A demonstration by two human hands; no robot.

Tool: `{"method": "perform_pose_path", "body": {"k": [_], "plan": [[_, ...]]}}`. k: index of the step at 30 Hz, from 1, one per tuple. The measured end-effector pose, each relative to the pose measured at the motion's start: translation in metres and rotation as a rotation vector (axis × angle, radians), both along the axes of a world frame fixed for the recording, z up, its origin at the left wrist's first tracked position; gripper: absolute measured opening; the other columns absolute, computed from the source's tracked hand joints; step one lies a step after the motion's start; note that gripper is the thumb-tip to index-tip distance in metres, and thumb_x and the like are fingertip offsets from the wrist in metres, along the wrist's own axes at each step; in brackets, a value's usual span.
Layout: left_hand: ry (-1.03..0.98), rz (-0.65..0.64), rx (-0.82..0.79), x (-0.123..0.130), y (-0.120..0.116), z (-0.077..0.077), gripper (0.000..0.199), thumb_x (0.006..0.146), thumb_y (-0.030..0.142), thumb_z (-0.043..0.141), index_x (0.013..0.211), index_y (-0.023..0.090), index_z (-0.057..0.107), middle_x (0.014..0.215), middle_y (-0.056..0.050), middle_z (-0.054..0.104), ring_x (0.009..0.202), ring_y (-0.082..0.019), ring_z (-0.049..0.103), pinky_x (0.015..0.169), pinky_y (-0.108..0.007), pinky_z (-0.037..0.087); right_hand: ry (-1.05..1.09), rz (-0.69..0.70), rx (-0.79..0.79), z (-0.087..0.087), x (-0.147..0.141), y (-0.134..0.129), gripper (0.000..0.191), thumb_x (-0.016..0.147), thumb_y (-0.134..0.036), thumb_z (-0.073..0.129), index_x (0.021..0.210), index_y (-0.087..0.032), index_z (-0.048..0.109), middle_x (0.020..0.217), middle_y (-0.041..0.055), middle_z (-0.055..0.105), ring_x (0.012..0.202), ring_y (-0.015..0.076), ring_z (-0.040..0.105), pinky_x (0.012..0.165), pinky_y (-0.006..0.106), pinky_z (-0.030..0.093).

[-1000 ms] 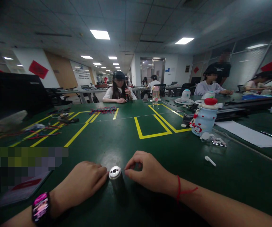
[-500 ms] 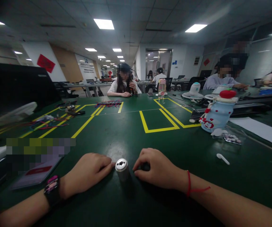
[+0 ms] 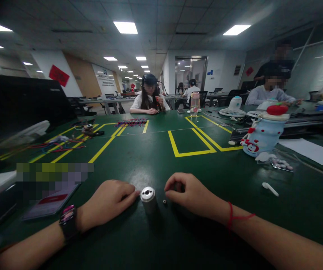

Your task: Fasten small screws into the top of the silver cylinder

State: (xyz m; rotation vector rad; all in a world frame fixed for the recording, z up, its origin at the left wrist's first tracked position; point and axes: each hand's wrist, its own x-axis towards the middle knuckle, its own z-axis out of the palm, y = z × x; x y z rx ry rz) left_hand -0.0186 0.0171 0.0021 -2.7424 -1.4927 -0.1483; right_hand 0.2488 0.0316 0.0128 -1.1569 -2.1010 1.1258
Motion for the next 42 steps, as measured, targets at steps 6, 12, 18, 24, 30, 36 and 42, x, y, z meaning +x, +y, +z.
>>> {"method": "perform_pose_path", "body": {"k": [6,12,18,24,30,36,42], "plan": [[-0.016,0.002,-0.006,-0.001,0.000,-0.001,0.045,0.098,0.039,0.033,0.065,0.019,0.056,0.057,0.001,0.054,0.051,-0.012,0.045,0.052,-0.028,0.020,0.410,-0.354,-0.121,-0.007,0.004,0.017,0.018,0.080,-0.030,0.063,0.089,-0.016,0.058,0.072,-0.0019,0.055,0.063,0.0107,0.049,0.059,0.025,0.040],[-0.027,-0.003,-0.010,-0.001,-0.001,0.000,0.045,0.098,0.040,0.034,0.065,0.019,0.056,0.057,0.002,0.054,0.052,-0.012,0.046,0.052,-0.027,0.019,-0.025,0.075,0.090,0.004,0.008,0.008,0.022,0.073,-0.031,0.073,0.089,-0.018,0.067,0.084,0.0013,0.057,0.070,0.0130,0.050,0.061,0.026,0.040],[-0.033,0.019,-0.010,0.001,-0.002,0.000,0.047,0.098,0.041,0.035,0.063,0.019,0.056,0.055,0.002,0.053,0.050,-0.012,0.044,0.052,-0.028,0.018,-0.062,0.091,0.292,0.009,-0.003,0.001,0.010,0.082,-0.027,0.066,0.087,-0.021,0.071,0.089,0.0021,0.057,0.075,0.0130,0.052,0.065,0.026,0.041],[-0.026,0.054,0.001,0.004,-0.001,0.001,0.046,0.097,0.041,0.037,0.061,0.019,0.057,0.055,0.001,0.054,0.049,-0.012,0.044,0.051,-0.028,0.017,0.066,0.013,0.433,0.024,-0.027,-0.012,0.009,0.082,-0.025,0.066,0.089,-0.022,0.069,0.091,0.0012,0.058,0.082,0.0133,0.054,0.068,0.026,0.042],[-0.026,0.052,-0.002,0.003,-0.001,0.000,0.046,0.096,0.042,0.038,0.061,0.020,0.057,0.054,0.001,0.056,0.049,-0.013,0.043,0.051,-0.028,0.016,0.000,0.032,0.424,0.024,-0.036,-0.020,0.010,0.082,-0.021,0.064,0.091,-0.020,0.067,0.090,0.0011,0.058,0.081,0.0133,0.054,0.068,0.027,0.042],[-0.026,0.047,0.002,0.003,-0.001,0.000,0.046,0.096,0.042,0.037,0.061,0.019,0.057,0.054,0.001,0.055,0.048,-0.012,0.042,0.051,-0.028,0.017,0.013,0.039,0.426,0.027,-0.029,-0.019,0.014,0.080,-0.023,0.064,0.094,-0.020,0.067,0.094,0.0020,0.058,0.079,0.0135,0.053,0.069,0.027,0.042],[-0.028,0.023,0.005,0.002,-0.001,0.002,0.046,0.096,0.040,0.037,0.061,0.019,0.057,0.055,0.001,0.055,0.050,-0.012,0.045,0.051,-0.027,0.019,0.189,-0.181,0.053,0.007,-0.009,-0.003,0.023,0.087,-0.038,0.057,0.080,-0.016,0.062,0.070,-0.0008,0.055,0.064,0.0124,0.049,0.058,0.026,0.038]]}}
